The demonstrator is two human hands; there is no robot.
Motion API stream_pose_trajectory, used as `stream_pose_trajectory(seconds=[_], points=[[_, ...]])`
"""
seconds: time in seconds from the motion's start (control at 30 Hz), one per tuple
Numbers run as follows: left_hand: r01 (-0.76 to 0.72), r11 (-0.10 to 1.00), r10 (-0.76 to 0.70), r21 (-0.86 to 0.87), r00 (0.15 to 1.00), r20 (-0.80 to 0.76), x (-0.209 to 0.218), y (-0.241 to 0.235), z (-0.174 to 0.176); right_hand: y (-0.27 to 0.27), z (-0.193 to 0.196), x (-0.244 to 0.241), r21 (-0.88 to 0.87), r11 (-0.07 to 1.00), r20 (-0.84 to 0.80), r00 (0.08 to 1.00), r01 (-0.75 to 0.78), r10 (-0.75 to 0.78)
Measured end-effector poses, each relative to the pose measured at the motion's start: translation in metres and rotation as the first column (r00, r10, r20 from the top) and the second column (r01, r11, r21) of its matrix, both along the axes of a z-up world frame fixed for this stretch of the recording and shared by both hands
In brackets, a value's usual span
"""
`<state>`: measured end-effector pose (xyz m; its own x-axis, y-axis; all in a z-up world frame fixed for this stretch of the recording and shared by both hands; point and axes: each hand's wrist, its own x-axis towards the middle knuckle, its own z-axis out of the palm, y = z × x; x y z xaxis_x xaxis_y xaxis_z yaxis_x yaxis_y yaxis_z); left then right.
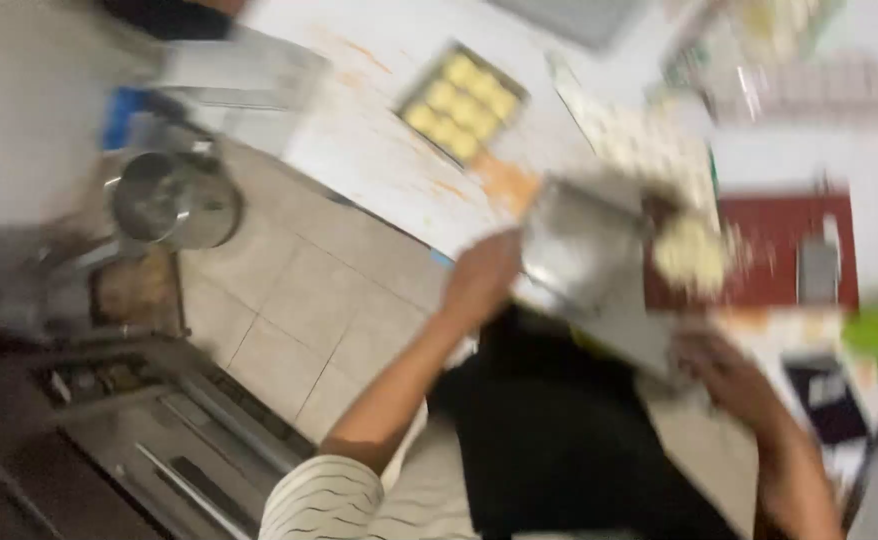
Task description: The person prepares a metal tray, then takes dough balls, flattens them, fills them with cream from a piping bag, and seals them into balls. The finished items are placed into a metal tray.
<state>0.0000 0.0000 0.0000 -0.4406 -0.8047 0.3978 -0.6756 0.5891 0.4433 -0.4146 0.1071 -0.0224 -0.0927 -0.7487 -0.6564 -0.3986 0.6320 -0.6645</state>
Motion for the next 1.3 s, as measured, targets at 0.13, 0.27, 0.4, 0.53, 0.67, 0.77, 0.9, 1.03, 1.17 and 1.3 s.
stream_pose_trajectory(seconds=[0.13, 0.27, 0.4, 0.53, 0.67, 0.77, 0.9, 1.03, 1.17, 1.3], points=[[-0.056, 0.949, 0.027, 0.309, 0.995, 0.096, 0.026, -0.025, 0.006, -0.018, 0.012, 0.045, -0.167, 0.931, -0.299, 0.916, -0.325, 0.266], [-0.108, 0.902, 0.095, 0.418, 0.994, 0.051, 0.024, -0.043, 0.043, -0.039, 0.087, 0.118, -0.139, 0.989, -0.285, 0.958, -0.047, 0.006], [-0.118, 0.835, 0.075, 0.537, 0.992, 0.102, 0.022, -0.06, 0.04, -0.047, 0.079, 0.135, 0.025, 0.991, -0.36, 0.924, -0.132, 0.132], [-0.131, 0.762, 0.068, 0.635, 0.99, 0.122, 0.02, -0.069, 0.046, -0.056, 0.084, 0.144, -0.048, 0.988, -0.43, 0.896, -0.148, 0.114], [-0.159, 0.657, 0.06, 0.737, 0.986, 0.159, 0.02, -0.076, 0.058, -0.062, 0.063, 0.147, -0.082, 0.983, -0.436, 0.893, -0.162, 0.11], [-0.174, 0.635, 0.055, 0.752, 0.982, 0.18, 0.024, -0.085, 0.053, -0.072, 0.079, 0.154, -0.021, 0.981, -0.381, 0.909, -0.191, 0.169], [-0.177, 0.621, 0.064, 0.763, 0.982, 0.176, 0.025, -0.089, 0.056, -0.074, 0.033, 0.136, -0.051, 0.971, -0.414, 0.889, -0.235, 0.194], [-0.199, 0.571, 0.039, 0.797, 0.976, 0.215, 0.023, -0.088, 0.054, -0.079, 0.033, 0.133, -0.022, 0.979, -0.354, 0.918, -0.201, 0.18], [-0.193, 0.569, 0.033, 0.799, 0.977, 0.213, 0.021, -0.092, 0.048, -0.082, 0.049, 0.137, -0.003, 0.982, -0.331, 0.927, -0.189, 0.177], [-0.183, 0.55, 0.033, 0.815, 0.98, 0.197, 0.023, -0.096, 0.054, -0.087, 0.053, 0.139, 0.011, 0.977, -0.344, 0.916, -0.214, 0.205]])
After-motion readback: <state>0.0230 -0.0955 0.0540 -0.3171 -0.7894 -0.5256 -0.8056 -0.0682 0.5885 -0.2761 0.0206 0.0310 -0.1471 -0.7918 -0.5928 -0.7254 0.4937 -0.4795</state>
